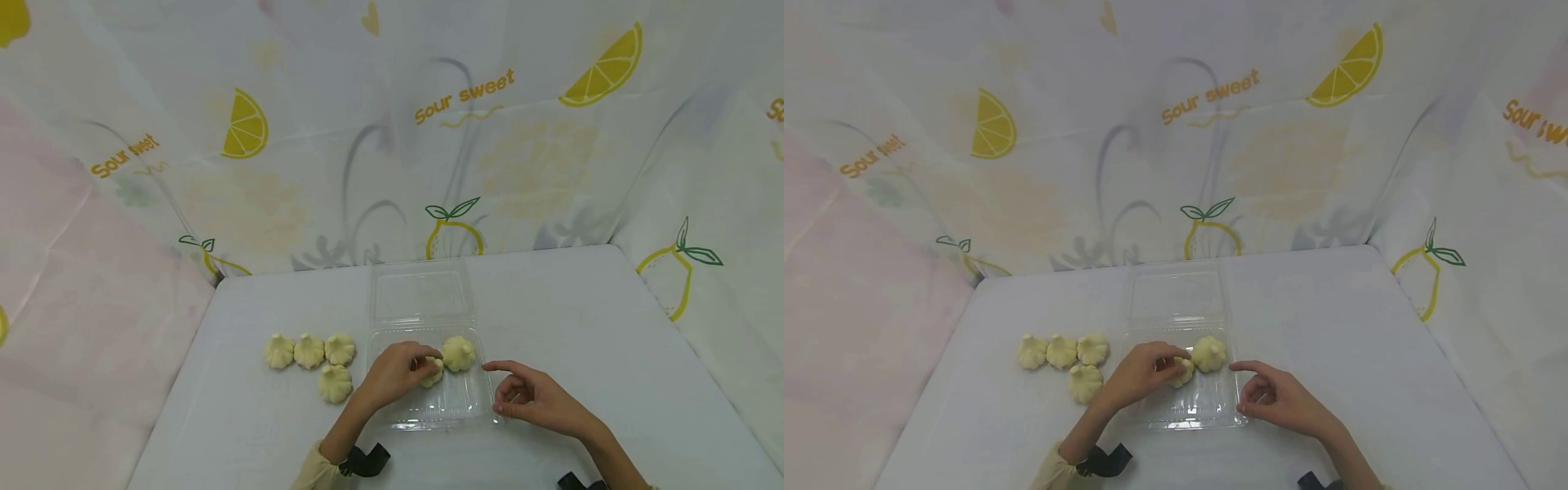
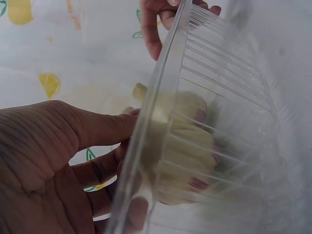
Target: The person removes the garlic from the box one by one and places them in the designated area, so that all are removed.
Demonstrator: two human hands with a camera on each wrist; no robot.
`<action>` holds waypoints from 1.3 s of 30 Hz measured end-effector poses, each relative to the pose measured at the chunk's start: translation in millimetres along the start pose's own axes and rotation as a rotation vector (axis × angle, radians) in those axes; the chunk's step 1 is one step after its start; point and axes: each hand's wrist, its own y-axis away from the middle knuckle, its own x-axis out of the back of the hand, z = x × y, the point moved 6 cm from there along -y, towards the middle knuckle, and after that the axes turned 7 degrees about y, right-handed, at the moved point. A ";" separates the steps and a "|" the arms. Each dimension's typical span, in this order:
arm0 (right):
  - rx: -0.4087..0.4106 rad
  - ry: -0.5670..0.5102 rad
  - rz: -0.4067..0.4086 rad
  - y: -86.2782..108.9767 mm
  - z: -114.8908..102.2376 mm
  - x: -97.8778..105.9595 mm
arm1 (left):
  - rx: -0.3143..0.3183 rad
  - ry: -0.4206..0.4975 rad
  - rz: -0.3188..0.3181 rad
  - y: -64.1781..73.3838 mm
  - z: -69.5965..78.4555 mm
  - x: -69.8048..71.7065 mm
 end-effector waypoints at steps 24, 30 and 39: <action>-0.023 0.006 0.005 1.3 2.0 -0.6 | -0.032 0.063 0.056 7.4 0.3 10.3; -0.031 0.009 0.005 1.1 1.8 -0.5 | -0.078 0.118 0.079 10.4 1.4 19.1; -0.012 0.009 0.008 1.2 0.8 -0.3 | -0.130 0.218 0.131 16.4 2.3 45.5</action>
